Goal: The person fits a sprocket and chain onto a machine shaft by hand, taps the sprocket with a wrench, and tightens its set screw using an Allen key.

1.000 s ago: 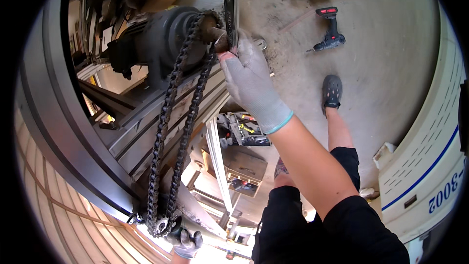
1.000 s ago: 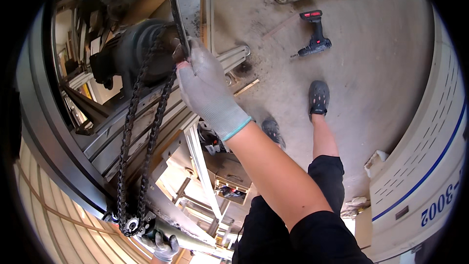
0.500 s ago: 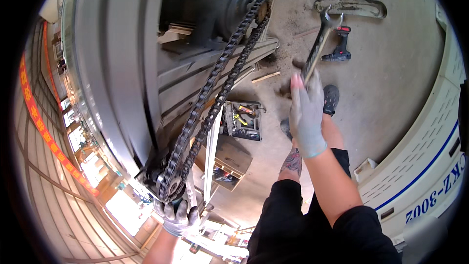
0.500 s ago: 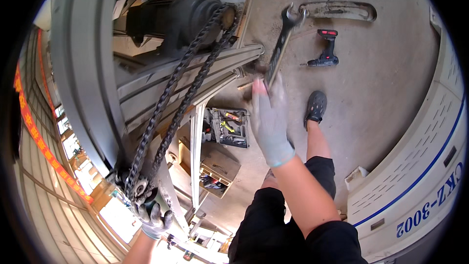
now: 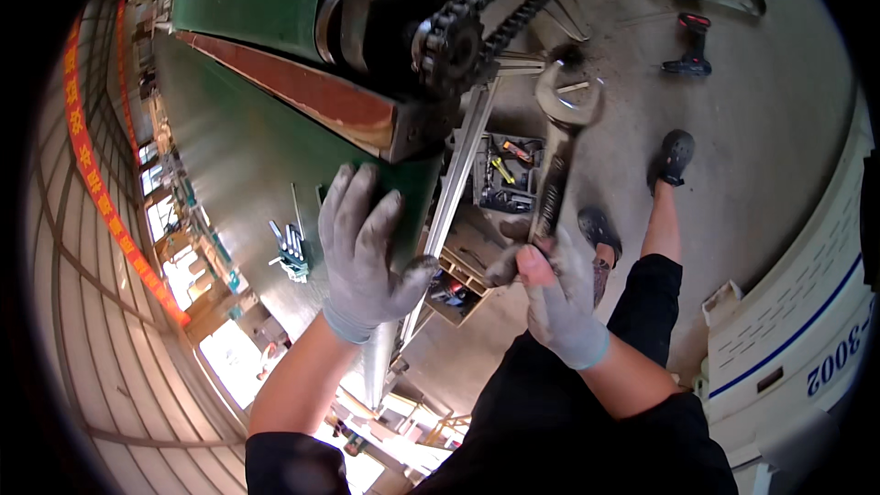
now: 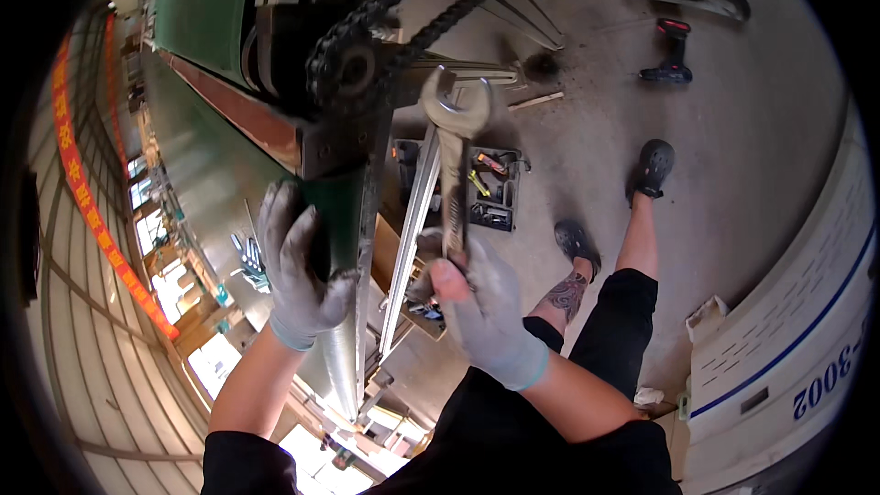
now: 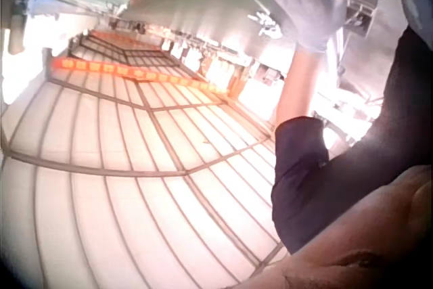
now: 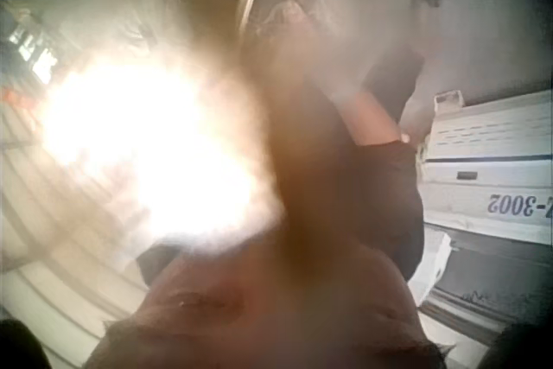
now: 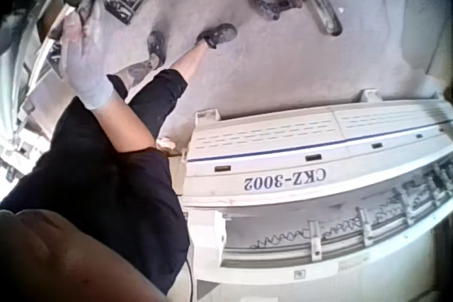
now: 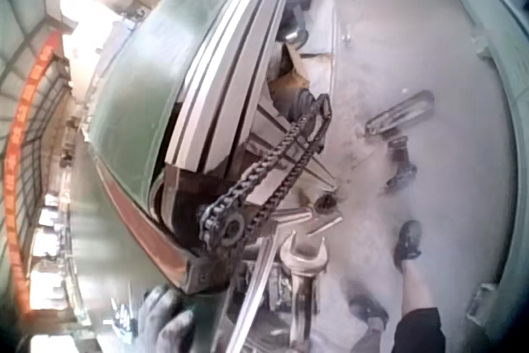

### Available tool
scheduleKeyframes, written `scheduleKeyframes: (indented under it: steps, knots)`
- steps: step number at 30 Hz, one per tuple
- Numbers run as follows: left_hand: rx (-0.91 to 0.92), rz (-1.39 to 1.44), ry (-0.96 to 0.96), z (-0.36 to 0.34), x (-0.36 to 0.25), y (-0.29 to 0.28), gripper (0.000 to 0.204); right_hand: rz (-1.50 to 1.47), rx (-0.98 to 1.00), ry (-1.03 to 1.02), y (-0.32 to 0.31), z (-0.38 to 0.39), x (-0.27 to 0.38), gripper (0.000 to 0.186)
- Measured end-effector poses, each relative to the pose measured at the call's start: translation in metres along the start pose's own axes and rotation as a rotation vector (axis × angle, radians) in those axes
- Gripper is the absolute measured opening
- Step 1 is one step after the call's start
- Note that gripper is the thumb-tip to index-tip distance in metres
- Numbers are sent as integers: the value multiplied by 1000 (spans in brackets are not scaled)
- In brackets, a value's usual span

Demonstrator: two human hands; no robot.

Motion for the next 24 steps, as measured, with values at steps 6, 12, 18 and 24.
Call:
scheduleKeyframes:
  steps: [6,12,18,24]
  knots:
    - [-39,85,15,6,-1,5,68,4,-203,-365,31,-5,-13,31]
    - [-61,94,38,9,2,0,69,659,-118,-456,37,-22,-7,25]
    - [-84,141,42,8,1,2,69,279,-276,-470,22,-22,-26,29]
    - [-73,175,32,4,-1,2,71,140,-303,-714,34,-38,-30,23]
Point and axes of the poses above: each hand's wrist, its own z-axis away from the middle knuckle, its own y-axis out of the palm, x = y × z, the point moved 3 cm from there along -z, towards the middle knuckle
